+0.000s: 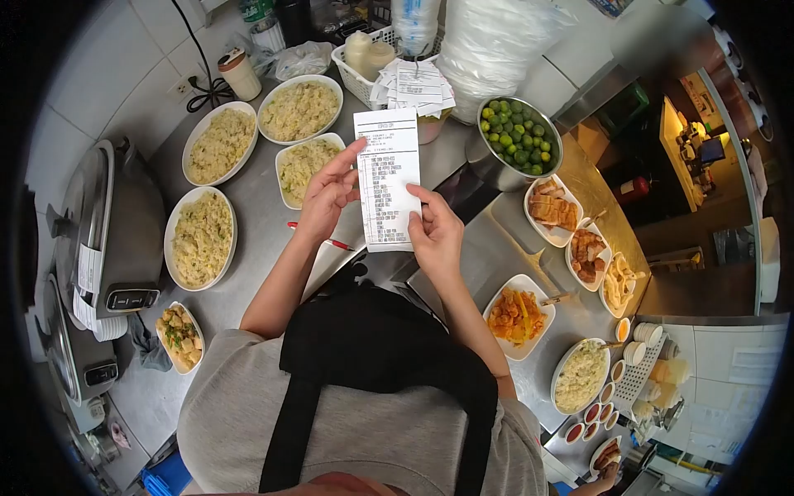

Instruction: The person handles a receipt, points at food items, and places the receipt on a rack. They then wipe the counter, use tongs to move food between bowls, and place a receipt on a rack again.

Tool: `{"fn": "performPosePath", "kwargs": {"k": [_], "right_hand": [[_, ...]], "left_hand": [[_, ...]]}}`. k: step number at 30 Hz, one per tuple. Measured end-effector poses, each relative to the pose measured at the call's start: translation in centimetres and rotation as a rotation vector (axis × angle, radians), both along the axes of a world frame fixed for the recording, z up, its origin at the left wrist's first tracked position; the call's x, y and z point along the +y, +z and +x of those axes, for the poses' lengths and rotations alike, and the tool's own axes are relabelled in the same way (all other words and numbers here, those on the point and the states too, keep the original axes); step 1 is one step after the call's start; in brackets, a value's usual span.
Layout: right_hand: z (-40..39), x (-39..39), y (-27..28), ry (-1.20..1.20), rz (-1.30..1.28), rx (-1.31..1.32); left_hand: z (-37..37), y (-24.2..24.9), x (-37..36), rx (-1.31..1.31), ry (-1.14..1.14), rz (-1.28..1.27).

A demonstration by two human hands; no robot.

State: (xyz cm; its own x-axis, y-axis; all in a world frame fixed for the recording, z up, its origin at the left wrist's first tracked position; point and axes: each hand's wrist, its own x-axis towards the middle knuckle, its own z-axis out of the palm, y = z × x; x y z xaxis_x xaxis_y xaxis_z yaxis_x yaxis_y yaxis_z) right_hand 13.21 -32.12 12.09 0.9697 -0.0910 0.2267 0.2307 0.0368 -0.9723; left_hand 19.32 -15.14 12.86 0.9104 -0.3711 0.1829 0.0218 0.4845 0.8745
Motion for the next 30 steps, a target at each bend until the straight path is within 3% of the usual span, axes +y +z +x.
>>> {"fn": "performPosePath", "kwargs": {"k": [16,23,26,30], "right_hand": [[-0.2,-3.0,0.2,-0.124,-0.024,-0.002],[0.1,-3.6,0.5,-0.151,-0.004,-0.027],[0.1,-4.0,0.5,-0.158,-0.003,-0.03],[0.1,-4.5,0.5,-0.149,-0.015,-0.028]], "left_hand": [[0.6,-1.2,-3.2,-0.013,-0.172,-0.025],[-0.6,-0.7,-4.5,-0.008,-0.111,-0.09],[-0.7,-1.3,-4.9,-0.082,-0.068,0.029],[-0.9,-1.2,-4.8,0.024,-0.087,0.12]]}}
